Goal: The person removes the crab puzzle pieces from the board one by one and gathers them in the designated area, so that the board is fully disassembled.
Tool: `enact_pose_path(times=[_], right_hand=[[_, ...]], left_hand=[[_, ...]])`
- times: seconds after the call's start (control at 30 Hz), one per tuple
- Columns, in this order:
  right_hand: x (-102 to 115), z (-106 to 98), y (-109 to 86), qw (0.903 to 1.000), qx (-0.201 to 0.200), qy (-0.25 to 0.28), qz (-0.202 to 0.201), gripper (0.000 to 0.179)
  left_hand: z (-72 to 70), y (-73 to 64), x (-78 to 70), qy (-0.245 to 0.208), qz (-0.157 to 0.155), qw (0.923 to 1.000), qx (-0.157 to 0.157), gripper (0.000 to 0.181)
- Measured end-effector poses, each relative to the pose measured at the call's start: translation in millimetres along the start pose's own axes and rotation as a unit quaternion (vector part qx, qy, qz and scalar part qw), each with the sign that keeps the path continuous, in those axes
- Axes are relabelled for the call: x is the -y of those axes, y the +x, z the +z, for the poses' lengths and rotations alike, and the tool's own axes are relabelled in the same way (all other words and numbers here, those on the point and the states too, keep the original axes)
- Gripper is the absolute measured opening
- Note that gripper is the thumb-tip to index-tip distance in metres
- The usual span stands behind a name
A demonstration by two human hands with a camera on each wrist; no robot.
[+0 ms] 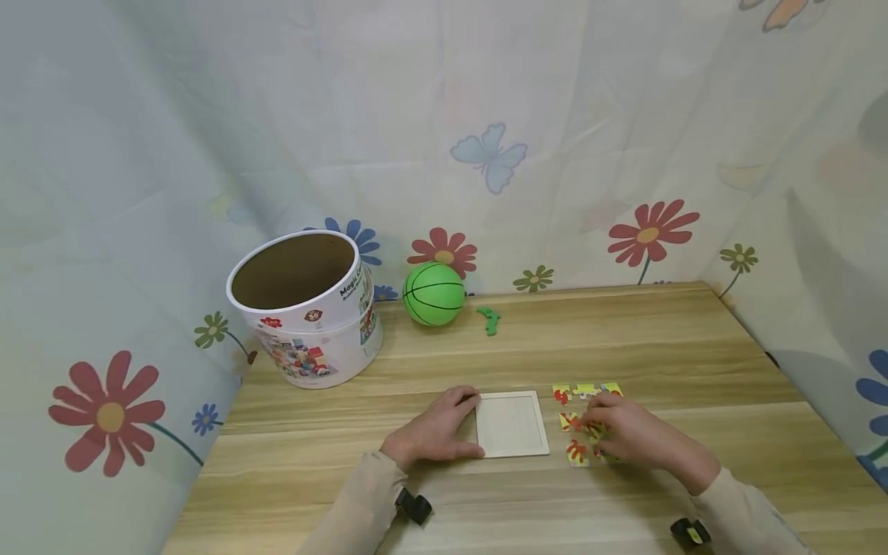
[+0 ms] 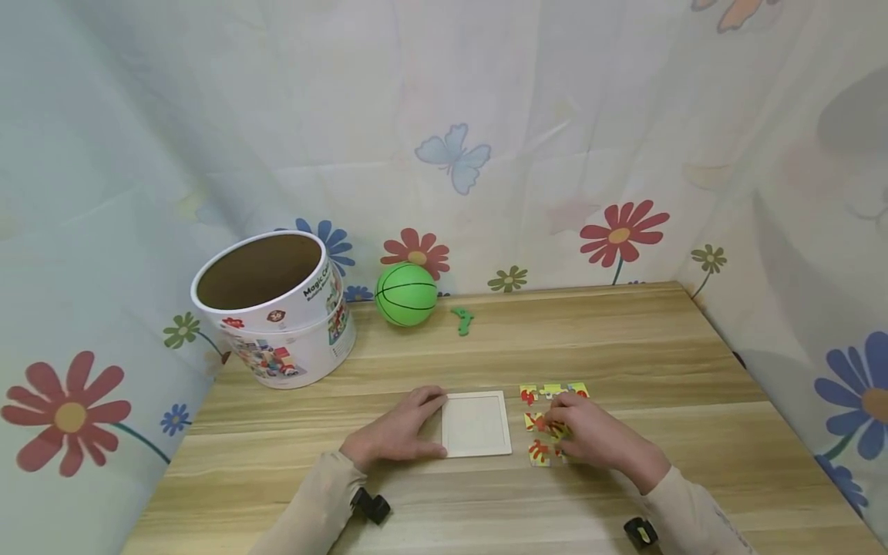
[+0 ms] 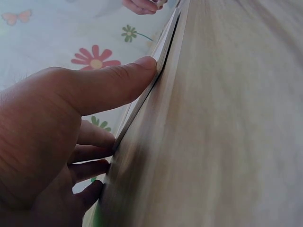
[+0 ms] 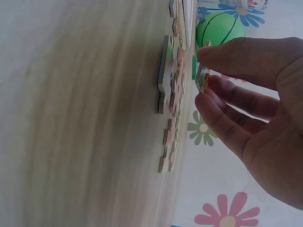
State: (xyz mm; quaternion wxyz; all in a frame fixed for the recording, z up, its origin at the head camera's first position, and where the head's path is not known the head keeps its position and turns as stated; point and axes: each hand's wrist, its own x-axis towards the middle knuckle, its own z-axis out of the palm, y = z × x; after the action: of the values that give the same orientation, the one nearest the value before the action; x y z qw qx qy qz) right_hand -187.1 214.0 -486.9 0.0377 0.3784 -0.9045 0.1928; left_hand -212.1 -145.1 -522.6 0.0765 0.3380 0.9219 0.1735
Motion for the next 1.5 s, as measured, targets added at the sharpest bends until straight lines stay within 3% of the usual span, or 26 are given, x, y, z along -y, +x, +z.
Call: enact_pose_path(times=[0.47, 0.67, 0.87, 1.5], right_hand=[[-6, -2, -13.7, 0.9997, -0.013, -0.018, 0.014, 0.034], [-9, -4, -20.0, 0.9990, 0.002, -0.024, 0.038, 0.031], [-14, -6, -27.4, 0.9993, -0.010, -0.022, 0.029, 0.034], [-18, -14, -42.5, 0.9969, 0.038, -0.016, 0.066, 0.034]], left_hand=[[0.7, 0.3, 0.0, 0.009, 0.007, 0.9999, -0.001, 0.087], [0.0, -0.3, -0.7, 0.007, 0.011, 0.9999, -0.007, 0.087], [0.7, -0.2, -0.3, 0.004, 0.011, 0.9999, -0.010, 0.087], [0.5, 0.7, 0.5, 0.003, 0.012, 0.9999, -0.009, 0.087]])
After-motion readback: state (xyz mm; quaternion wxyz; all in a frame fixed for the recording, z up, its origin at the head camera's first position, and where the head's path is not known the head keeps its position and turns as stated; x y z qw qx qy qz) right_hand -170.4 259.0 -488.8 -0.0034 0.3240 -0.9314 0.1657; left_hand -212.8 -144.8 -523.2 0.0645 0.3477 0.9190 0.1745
